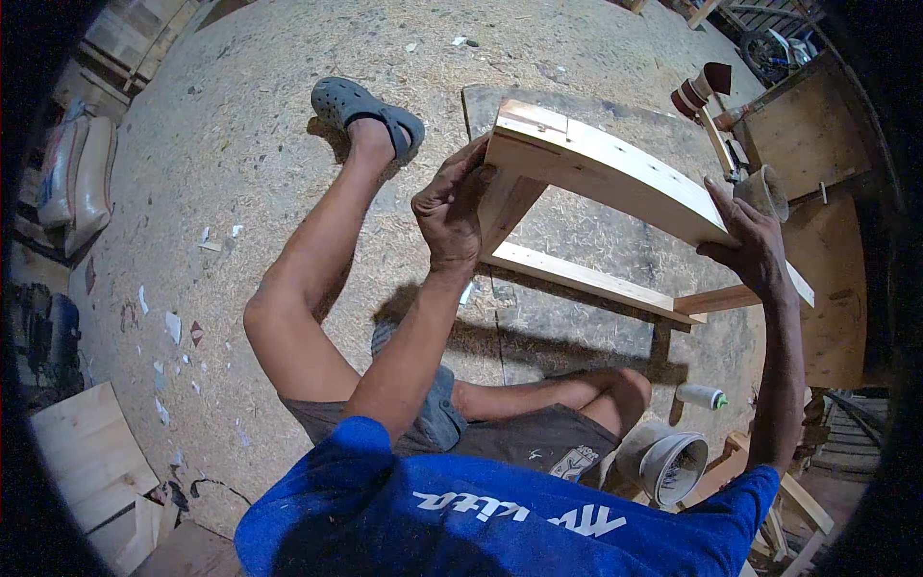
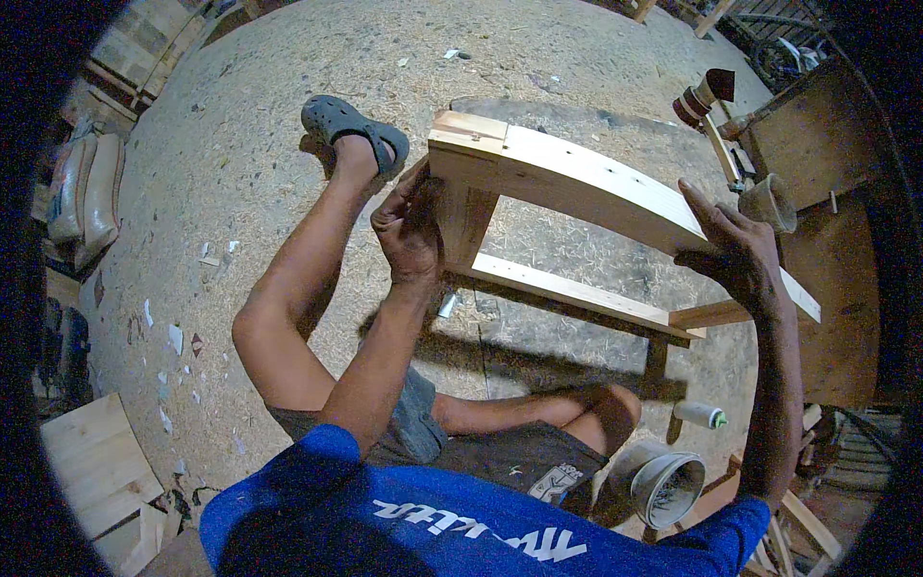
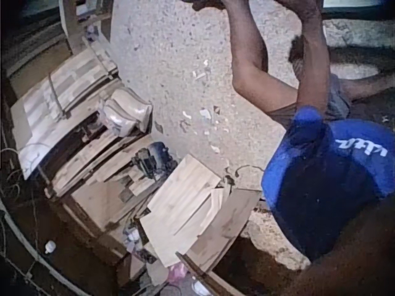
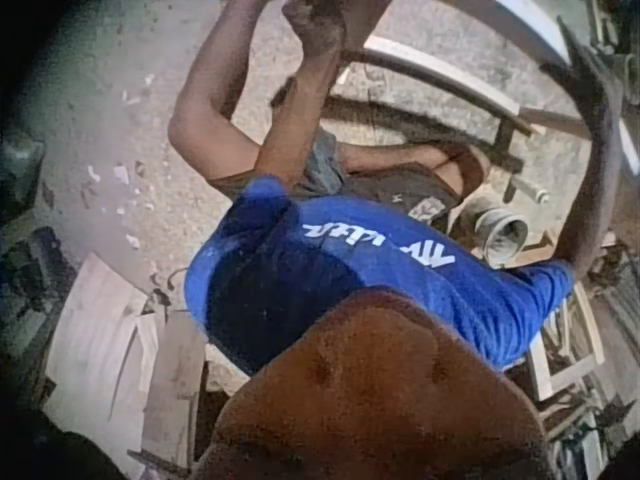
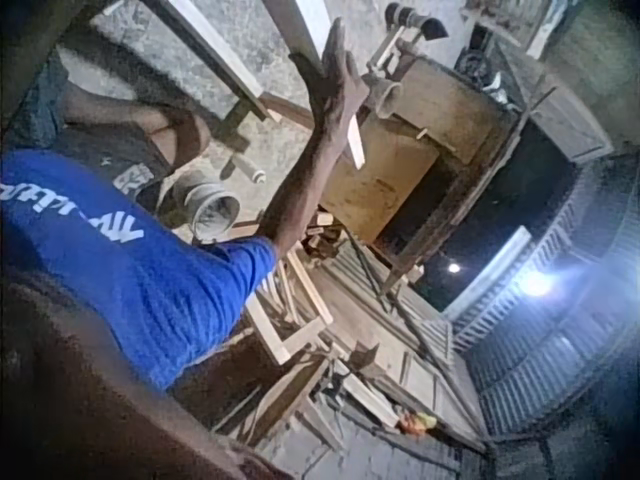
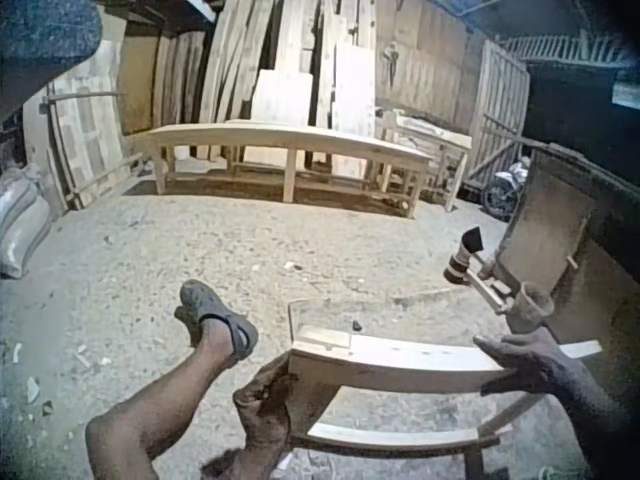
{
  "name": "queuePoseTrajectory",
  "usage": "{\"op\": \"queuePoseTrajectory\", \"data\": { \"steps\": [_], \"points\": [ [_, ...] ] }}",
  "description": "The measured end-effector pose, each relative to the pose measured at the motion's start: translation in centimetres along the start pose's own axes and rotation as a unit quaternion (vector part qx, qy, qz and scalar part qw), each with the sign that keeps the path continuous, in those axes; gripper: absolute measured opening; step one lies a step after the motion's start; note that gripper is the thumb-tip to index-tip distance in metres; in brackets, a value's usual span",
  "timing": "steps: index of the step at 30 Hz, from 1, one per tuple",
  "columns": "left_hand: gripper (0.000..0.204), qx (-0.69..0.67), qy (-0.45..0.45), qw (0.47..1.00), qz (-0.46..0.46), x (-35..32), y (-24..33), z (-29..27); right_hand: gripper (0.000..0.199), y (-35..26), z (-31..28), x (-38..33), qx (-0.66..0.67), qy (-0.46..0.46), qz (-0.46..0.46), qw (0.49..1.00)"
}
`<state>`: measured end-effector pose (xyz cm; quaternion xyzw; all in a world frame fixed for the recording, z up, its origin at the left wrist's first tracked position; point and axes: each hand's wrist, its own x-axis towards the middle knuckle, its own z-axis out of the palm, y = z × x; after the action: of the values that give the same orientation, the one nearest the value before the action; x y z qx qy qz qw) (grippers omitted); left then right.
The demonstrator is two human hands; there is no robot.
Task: Apply glue to wooden pieces and hammer nails to assemble a rectangular wood frame.
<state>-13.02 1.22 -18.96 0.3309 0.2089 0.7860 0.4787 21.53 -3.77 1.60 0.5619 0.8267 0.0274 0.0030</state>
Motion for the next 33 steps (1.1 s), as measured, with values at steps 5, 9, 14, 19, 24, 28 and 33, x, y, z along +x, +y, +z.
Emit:
{"op": "queuePoseTrajectory", "data": {
  "steps": [5,9,14,19,24,28,33],
  "points": [
    [0.027,0.039,0.007,0.998,0.041,-0.1,-0.2,0.3,0.093,-0.3,-0.1,0.2,0.024,0.004,-0.008,1.000],
    [0.028,0.070,-0.001,0.993,0.095,-0.3,-0.3,0.5,0.092,-0.4,-0.2,0.2,0.030,0.010,-0.028,0.999],
    [0.033,0.024,0.001,0.994,0.111,-0.4,-0.5,0.7,0.092,-0.3,-0.3,0.1,0.024,-0.012,-0.008,1.000],
    [0.027,0.027,0.021,0.996,0.079,-0.5,-0.7,0.3,0.092,-0.3,-0.2,0.2,0.025,0.008,-0.032,0.999],
    [0.033,0.031,0.000,0.998,0.049,0.0,0.3,0.1,0.092,-0.5,-0.2,0.0,0.028,0.011,-0.037,0.999],
    [0.049,-0.013,-0.084,0.996,-0.016,1.8,2.1,1.0,0.096,-0.8,-0.2,-0.5,0.028,0.020,-0.040,0.999],
    [0.049,0.039,-0.200,0.973,-0.108,3.6,2.0,-0.7,0.101,-1.8,-0.5,-1.1,-0.074,0.008,0.003,0.997]
  ]
}}
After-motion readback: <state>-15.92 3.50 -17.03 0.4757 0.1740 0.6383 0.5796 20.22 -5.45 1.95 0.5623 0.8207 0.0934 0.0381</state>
